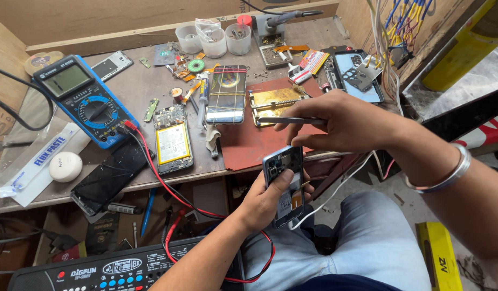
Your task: The person tests a disassembled smartphone motherboard with a multimeter, then uses tweezers to remove the SIM tray and lift the motherboard from the phone chassis. They wipe the board with a cloth and spray it with a cleaning agent.
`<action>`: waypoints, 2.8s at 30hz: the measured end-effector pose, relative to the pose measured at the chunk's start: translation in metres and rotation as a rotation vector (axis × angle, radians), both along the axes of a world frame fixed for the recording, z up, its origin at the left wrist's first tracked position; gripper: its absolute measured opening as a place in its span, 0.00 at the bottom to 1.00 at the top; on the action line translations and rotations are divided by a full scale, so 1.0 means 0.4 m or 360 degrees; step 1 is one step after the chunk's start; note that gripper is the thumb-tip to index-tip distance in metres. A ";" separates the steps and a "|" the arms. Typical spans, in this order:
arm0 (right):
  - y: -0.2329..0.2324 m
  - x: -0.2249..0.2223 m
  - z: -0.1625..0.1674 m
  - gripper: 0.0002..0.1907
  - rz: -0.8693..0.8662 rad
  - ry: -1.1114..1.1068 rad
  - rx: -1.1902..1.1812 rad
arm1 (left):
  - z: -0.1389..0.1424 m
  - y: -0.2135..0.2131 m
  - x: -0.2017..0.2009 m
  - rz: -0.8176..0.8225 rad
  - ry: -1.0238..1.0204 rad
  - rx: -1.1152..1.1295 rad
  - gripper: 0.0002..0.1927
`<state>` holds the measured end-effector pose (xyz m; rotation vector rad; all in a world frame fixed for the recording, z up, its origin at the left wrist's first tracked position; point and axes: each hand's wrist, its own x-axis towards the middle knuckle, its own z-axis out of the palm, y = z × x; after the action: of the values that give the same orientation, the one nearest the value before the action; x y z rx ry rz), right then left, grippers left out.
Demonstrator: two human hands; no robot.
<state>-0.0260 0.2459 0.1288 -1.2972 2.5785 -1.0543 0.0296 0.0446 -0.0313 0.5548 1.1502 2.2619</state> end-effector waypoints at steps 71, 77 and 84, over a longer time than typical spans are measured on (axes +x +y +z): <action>-0.002 -0.119 -0.042 0.11 0.0149 -0.0844 0.0062 | -0.023 0.013 -0.018 0.0145 0.0011 -0.0186 0.16; -0.013 -0.124 -0.031 0.10 0.0124 -0.0841 0.0211 | -0.020 0.017 -0.013 0.0162 0.0044 -0.0242 0.16; -0.029 -0.128 -0.016 0.12 0.0117 -0.0816 0.0442 | -0.008 0.014 -0.002 0.0240 0.0205 -0.0404 0.14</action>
<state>-0.0772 0.2344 0.1223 -0.9034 2.1757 -0.8398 0.0287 0.0500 -0.0344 0.5334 1.5640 2.1821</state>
